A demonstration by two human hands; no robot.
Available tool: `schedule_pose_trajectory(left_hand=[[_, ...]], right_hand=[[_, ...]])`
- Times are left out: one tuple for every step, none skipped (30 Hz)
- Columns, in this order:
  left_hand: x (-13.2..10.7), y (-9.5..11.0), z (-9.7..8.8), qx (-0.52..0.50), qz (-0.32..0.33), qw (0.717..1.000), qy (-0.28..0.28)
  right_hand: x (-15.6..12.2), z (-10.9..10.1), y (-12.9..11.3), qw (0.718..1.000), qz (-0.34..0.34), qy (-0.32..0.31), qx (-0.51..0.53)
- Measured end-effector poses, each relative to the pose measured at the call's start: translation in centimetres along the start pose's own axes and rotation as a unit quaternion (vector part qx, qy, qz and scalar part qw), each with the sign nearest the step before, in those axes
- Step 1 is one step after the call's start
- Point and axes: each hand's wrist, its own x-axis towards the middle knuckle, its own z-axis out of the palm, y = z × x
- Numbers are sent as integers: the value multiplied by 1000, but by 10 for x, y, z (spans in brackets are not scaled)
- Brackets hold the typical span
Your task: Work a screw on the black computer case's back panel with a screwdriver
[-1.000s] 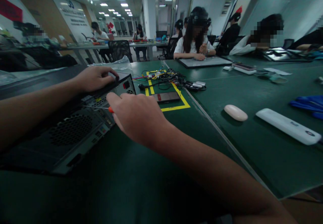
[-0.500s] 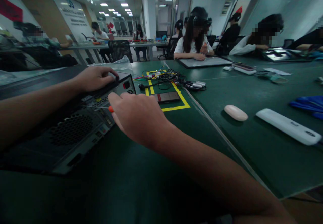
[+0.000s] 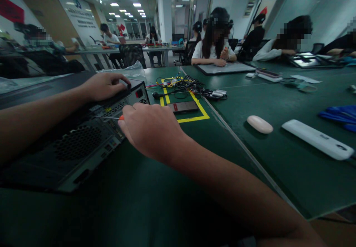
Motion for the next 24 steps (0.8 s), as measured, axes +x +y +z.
schedule_pose_trajectory(left_hand=[[0, 0, 0, 0, 0, 1000, -1], [0, 0, -1, -1, 1, 1000, -2], [0, 0, -1, -2, 1, 1000, -3], [0, 0, -1, -3, 0, 1000, -2], [0, 0, -1, -3, -1, 1000, -1], [1, 0, -1, -3, -2, 1000, 1], [1, 0, -1, -2, -2, 1000, 2], [1, 0, -1, -1, -1, 1000, 3], [1, -1, -1, 0, 0, 1000, 4], [1, -1, 0, 1, 1, 1000, 4], [1, -2, 0, 3, 2, 1000, 5], [1, -2, 0, 3, 3, 1000, 5], [2, -3, 1, 3, 4, 1000, 5], [2, -3, 1, 0, 5, 1000, 5], [2, -4, 1, -4, 6, 1000, 6], [2, -4, 1, -8, 7, 1000, 7], [2, -4, 1, -10, 7, 1000, 7], [2, -4, 1, -11, 7, 1000, 6], [2, -4, 1, -9, 6, 1000, 5], [2, -4, 1, -6, 5, 1000, 5], [2, -3, 1, -4, 4, 1000, 4], [2, -3, 1, -3, 3, 1000, 4], [2, -3, 0, -3, 2, 1000, 4], [2, -3, 0, -4, 2, 1000, 5]], right_hand=[[0, 0, 0, 1000, -3, 1, 3], [0, -1, 0, 1000, -7, 3, 6], [-1, -1, 0, 1000, -12, 5, 8], [-1, -1, 1, 1000, -15, 6, 7], [0, -1, 1, 1000, -16, 6, 4], [0, -2, 1, 1000, -17, 4, -1], [0, -2, 2, 1000, -16, 2, -5], [0, -2, 2, 1000, -15, -1, -8], [0, -2, 2, 1000, -14, -4, -9], [0, -2, 2, 1000, -14, -5, -10], [1, -2, 2, 1000, -15, -5, -10], [0, -2, 2, 1000, -15, -5, -9], [0, -2, 2, 1000, -15, -5, -9], [0, -1, 2, 1000, -15, -4, -8], [0, -1, 2, 1000, -14, -3, -8], [0, -1, 2, 1000, -12, -4, -7], [0, -1, 2, 1000, -10, -5, -8], [0, -2, 2, 1000, -9, -6, -8], [0, -2, 2, 1000, -8, -6, -8], [0, -2, 1, 1000, -7, -7, -8], [0, -2, 1, 1000, -6, -8, -7], [0, -3, 1, 1000, -5, -9, -6], [0, -3, 1, 1000, -4, -10, -5], [0, -3, 0, 1000, -4, -11, -3]])
